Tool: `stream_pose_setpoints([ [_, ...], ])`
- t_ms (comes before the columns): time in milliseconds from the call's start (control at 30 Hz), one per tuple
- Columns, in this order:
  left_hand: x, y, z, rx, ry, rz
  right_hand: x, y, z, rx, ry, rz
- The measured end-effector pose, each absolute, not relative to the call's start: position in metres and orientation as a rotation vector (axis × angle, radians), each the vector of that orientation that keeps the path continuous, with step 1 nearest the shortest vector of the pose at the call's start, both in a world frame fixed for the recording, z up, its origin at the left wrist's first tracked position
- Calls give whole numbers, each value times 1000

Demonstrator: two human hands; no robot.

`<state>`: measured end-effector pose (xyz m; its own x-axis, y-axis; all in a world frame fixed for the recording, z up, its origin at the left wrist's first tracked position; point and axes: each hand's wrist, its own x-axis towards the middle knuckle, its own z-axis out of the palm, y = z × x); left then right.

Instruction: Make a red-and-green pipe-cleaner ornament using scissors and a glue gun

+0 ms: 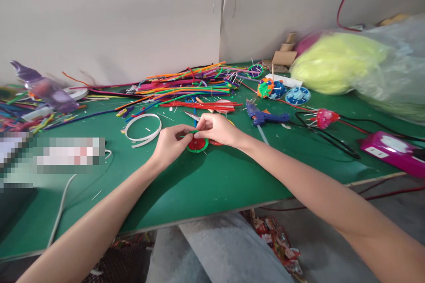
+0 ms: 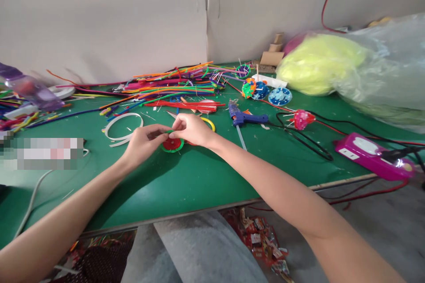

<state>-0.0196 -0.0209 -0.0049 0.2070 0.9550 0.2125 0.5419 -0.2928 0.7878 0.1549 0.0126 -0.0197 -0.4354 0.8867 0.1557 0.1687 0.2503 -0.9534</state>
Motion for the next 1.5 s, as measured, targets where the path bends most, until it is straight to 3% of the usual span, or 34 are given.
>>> stream_pose_setpoints([
  [300,-20,-19,-8,1928,1381,924,151,9,-26,-969,-1909,860],
  [500,-20,-18,-8,1925,1377,975,156,12,-18,-985,-1833,1115],
  [800,-24,-17,-3,1847,1310,916,157,9,-8,-961,-1740,1184],
  [1033,-29,-15,-6,1828,1391,1099,166,10,3,-985,-1600,1446],
  [1500,-27,-15,-4,1744,1315,945,163,11,-4,-1050,-1808,1159],
])
